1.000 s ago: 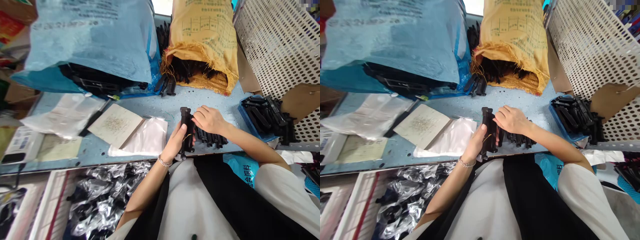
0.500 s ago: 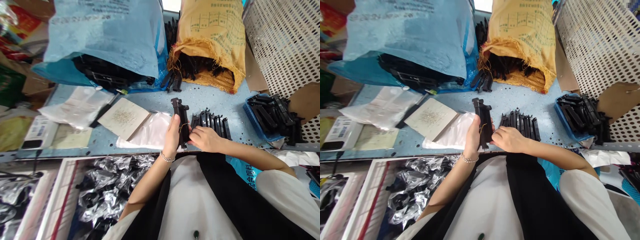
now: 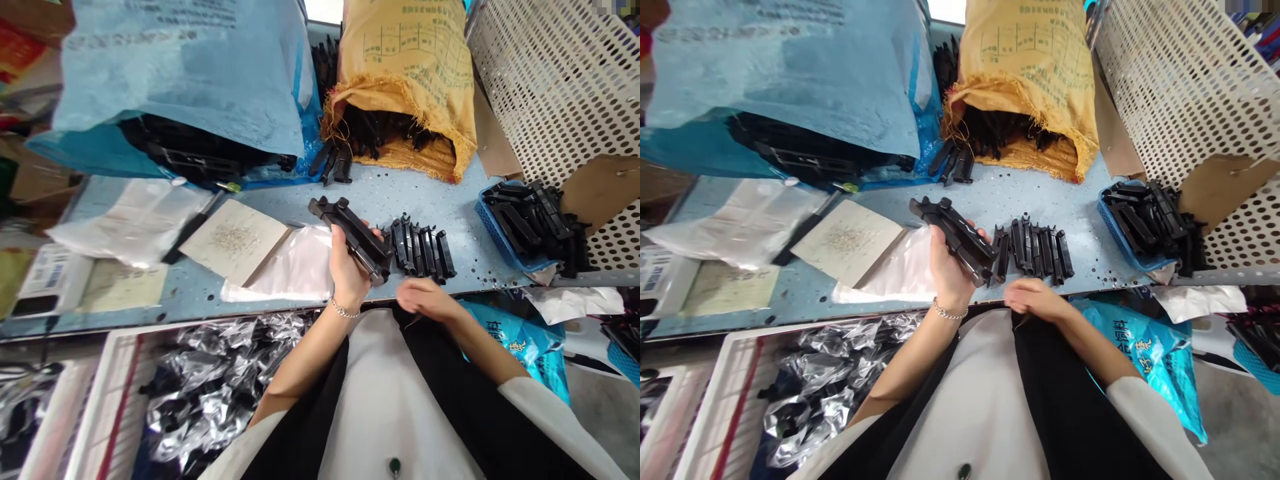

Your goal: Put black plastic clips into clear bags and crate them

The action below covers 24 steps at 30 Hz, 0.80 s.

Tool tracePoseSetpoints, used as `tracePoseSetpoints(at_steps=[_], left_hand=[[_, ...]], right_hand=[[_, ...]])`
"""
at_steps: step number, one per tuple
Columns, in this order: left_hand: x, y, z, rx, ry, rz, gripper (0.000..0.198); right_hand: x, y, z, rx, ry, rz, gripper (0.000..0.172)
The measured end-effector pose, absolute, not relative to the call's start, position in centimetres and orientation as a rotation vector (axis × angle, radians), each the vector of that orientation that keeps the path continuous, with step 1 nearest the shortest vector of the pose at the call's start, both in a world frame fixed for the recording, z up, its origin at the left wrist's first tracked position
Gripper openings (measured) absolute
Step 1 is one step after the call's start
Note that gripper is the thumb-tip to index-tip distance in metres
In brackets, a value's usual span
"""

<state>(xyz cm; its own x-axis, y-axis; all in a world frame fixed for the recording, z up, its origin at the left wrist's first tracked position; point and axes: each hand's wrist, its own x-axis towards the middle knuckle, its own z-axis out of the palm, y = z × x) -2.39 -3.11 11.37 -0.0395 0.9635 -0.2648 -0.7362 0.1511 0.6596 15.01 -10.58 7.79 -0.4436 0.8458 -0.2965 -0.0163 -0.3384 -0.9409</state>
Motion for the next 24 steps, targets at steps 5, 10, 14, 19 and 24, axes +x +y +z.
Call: tracePoseSetpoints(at_steps=[5,10,14,19,24], left_hand=[[-3.9,-2.8,10.0,0.409,0.816,1.437,0.042],[-1.3,-5.5,9.2,0.484,0.782,1.308,0.043],[-0.3,-7.9,8.1,0.667,0.748,1.260,0.043],[-6.9,-6.6,4.9,1.013,1.048,1.304,0.055],[-10.5,-6.5,3.8,0.879,1.140,1.241,0.057]], right_hand=[[29.2,-17.1,10.1,-2.064,-1.675,1.336,0.035],[27.6,-18.1,11.5,-2.240,-1.671,0.758,0.050],[17.1,-13.6,9.5,-1.442,-1.413,1.469,0.074],[10.2,-9.6,5.7,-1.314,-1.069,1.664,0.041],[8.1,-7.9,5.1,-1.384,-1.261,1.562,0.036]])
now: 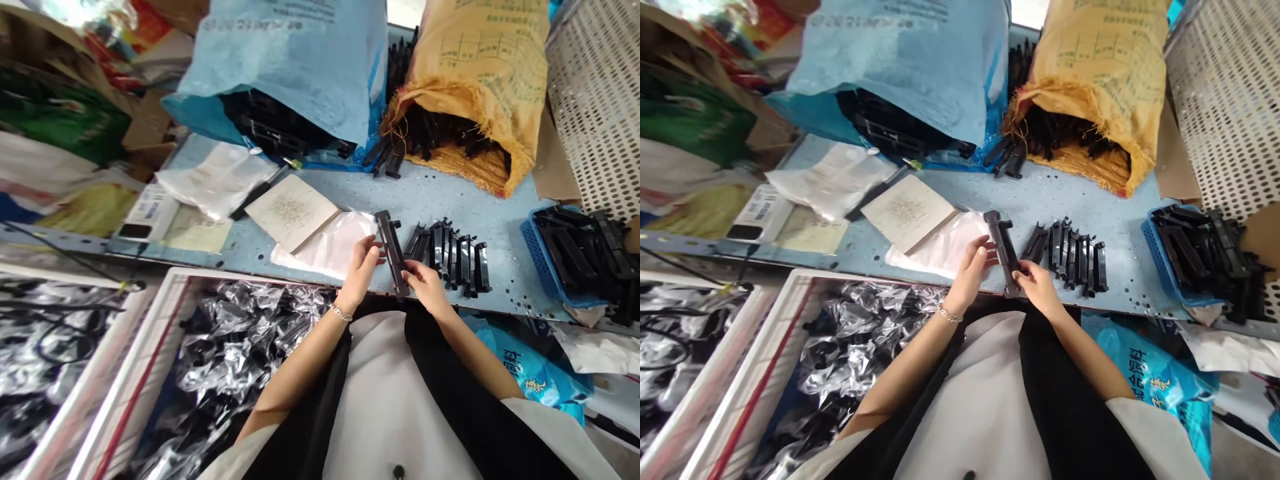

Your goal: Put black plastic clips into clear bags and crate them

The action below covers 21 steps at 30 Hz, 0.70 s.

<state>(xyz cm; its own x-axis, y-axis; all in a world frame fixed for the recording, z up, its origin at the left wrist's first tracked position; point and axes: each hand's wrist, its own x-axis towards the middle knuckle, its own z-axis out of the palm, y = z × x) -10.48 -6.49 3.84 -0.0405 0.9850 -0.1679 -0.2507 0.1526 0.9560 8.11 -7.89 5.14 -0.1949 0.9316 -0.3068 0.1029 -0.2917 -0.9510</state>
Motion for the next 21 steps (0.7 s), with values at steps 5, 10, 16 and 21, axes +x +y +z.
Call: tracePoseSetpoints(at_steps=[5,10,16,21], left_hand=[[-8.7,-8.0,6.1,0.806,1.109,1.326,0.044],[-10.7,-7.3,5.7,1.186,1.224,1.284,0.047],[-15.0,-5.5,2.4,1.672,1.827,0.943,0.024],[-17.7,-4.1,2.3,1.444,1.577,0.988,0.021]], right_hand=[[5.8,-7.7,7.0,-1.259,-1.511,1.604,0.040],[5.3,-7.1,6.6,-1.327,-1.296,1.686,0.040],[6.1,-6.5,6.3,-1.215,-0.880,1.806,0.043],[5.6,-5.2,6.9,-1.111,-0.727,1.892,0.044]])
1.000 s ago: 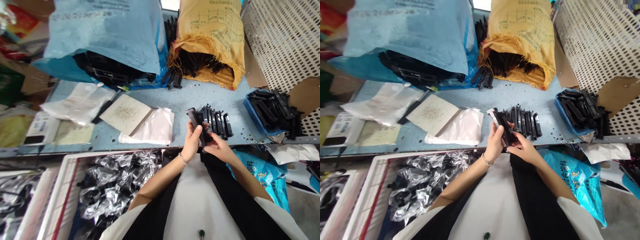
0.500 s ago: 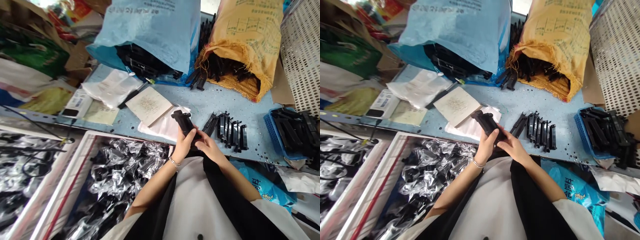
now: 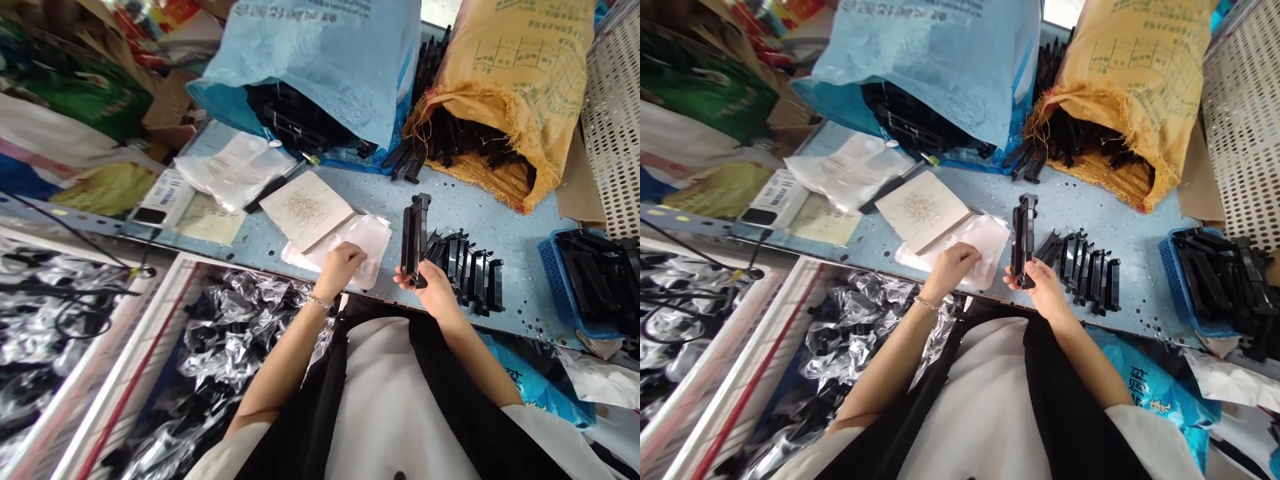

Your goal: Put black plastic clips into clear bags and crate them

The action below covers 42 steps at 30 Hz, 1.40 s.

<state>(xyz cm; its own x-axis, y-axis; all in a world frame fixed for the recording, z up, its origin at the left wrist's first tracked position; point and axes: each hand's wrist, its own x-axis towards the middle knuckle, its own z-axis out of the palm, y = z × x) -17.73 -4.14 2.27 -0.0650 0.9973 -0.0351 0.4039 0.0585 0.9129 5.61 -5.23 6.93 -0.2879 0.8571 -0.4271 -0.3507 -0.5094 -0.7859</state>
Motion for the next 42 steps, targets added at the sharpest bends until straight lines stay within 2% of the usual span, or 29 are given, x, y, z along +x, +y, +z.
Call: tracePoseSetpoints(at_steps=[5,9,13,18,21,23,26,29,32,35,39,42], left_hand=[[-18.6,-3.9,3.6,0.974,1.532,1.003,0.031],[-18.1,-4.2,4.4,1.007,1.595,0.973,0.030],[-18.4,-4.9,4.9,1.047,1.633,1.127,0.026],[-18.3,-5.1,4.1,1.036,1.585,1.163,0.025],[-18.0,-5.3,4.1,1.308,1.635,1.138,0.006],[-18.4,-5.6,4.6,1.658,1.729,1.074,0.018],[-19.7,-6.0,5.3,2.070,1.842,0.792,0.029],[-20.7,-5.8,5.3,2.146,1.813,0.730,0.033],[-20.8,-5.4,5.2,2.088,1.748,0.947,0.037],[-20.4,-5.5,5.2,2.084,1.695,1.101,0.039],[-18.8,-7.3,5.4,2.215,1.513,1.182,0.045],[-16.8,-9.4,5.5,2.203,1.269,1.193,0.052]], right_hand=[[3.5,-2.8,7.3,-0.961,-0.630,2.006,0.049],[0.5,-1.2,6.1,-0.847,-0.525,2.132,0.046],[-1.0,-1.0,4.7,-0.986,-0.465,1.986,0.040],[-0.6,-1.7,5.6,-0.887,-0.510,1.961,0.048],[-1.3,-1.6,5.4,-0.925,-0.522,1.979,0.052],[-1.7,-1.6,4.8,-1.036,-0.587,1.878,0.050],[-0.4,-2.6,4.8,-1.087,-0.722,1.729,0.043],[2.7,-4.4,5.9,-0.961,-0.738,2.005,0.044],[4.6,-6.1,6.1,-0.795,-0.529,2.517,0.055],[4.0,-6.6,4.7,-0.647,-0.219,2.794,0.057],[2.0,-5.3,2.8,-0.550,-0.060,2.816,0.055],[1.4,-4.4,3.1,-0.770,-0.255,2.655,0.050]])
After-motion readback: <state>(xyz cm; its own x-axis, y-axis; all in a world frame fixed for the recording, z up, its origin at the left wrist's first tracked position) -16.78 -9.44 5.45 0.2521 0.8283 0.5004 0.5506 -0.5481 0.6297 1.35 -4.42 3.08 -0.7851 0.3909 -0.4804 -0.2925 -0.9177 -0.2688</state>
